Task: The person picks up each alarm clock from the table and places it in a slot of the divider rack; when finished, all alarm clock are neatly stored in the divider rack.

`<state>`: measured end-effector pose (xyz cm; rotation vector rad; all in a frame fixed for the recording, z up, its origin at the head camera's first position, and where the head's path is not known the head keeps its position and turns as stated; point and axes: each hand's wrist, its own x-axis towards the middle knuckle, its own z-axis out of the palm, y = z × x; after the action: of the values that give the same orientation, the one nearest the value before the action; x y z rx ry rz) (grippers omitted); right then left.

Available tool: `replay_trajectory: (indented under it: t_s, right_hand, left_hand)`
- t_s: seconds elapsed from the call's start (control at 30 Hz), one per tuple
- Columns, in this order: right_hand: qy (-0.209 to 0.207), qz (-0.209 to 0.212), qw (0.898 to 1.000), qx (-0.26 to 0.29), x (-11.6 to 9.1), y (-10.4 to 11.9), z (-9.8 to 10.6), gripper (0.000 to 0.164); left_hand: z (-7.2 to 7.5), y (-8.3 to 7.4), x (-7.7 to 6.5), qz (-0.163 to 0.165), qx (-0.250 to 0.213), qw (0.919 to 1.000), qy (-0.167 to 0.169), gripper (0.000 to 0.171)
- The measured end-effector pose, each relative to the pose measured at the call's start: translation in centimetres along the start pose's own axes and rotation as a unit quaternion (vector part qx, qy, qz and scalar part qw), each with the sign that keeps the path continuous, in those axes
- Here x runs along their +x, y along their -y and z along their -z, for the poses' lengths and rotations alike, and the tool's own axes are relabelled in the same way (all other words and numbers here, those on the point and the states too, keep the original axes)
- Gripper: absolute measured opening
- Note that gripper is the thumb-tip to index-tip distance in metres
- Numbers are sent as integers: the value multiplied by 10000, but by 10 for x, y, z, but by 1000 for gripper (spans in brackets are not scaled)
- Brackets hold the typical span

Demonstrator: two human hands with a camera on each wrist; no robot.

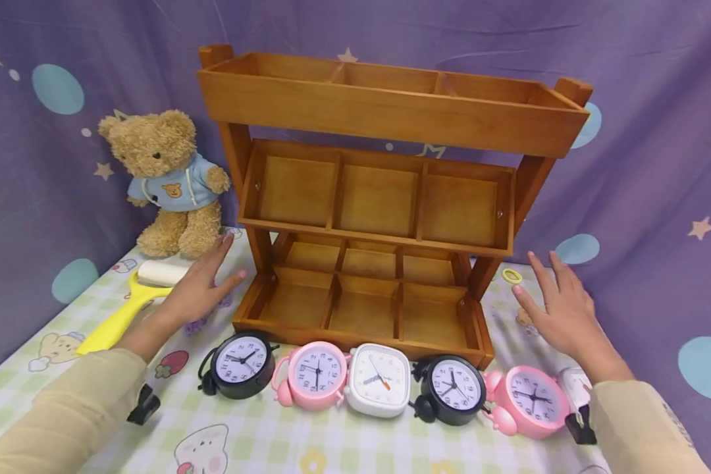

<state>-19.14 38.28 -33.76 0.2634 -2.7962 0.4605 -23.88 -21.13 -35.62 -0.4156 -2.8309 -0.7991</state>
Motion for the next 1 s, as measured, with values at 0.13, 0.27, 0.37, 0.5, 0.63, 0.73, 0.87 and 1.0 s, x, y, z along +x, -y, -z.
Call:
replay_trajectory:
  t_s: [0.13, 0.27, 0.37, 0.5, 0.63, 0.73, 0.87, 1.0]
  right_hand:
    - [-163, 169, 9986, 467, -5, -6, 8, 70]
    - [-172, 218, 9969, 742, -11, -13, 17, 72]
    - [-11, -7, 9964, 846, -16, -17, 24, 76]
    - [346, -478, 9931, 1018, -25, -23, 29, 80]
    - [659, -766, 9878, 1183, -37, -32, 34, 82]
    - [765, -805, 9857, 1268, -46, -41, 36, 79]
    - [886, -813, 9825, 1421, -57, -54, 35, 77]
    - [1083, -913, 9761, 1646, -68, -65, 32, 82]
  left_hand:
    - [-4, -4, 1, 135, -397, 9988, 264, 78]
    - [-7, -8, 2, 303, -757, 9948, 604, 76]
    - [-9, -11, 2, 386, -1069, 9899, 850, 75]
    - [-13, -13, 1, 295, -1314, 9858, 1001, 71]
    - [-17, -12, 0, 203, -1319, 9855, 1051, 68]
    - [-19, -11, 0, 188, -1305, 9855, 1065, 66]
    - [-21, -8, 1, 122, -1364, 9847, 1082, 63]
    - [-22, -6, 2, 48, -1445, 9834, 1096, 61]
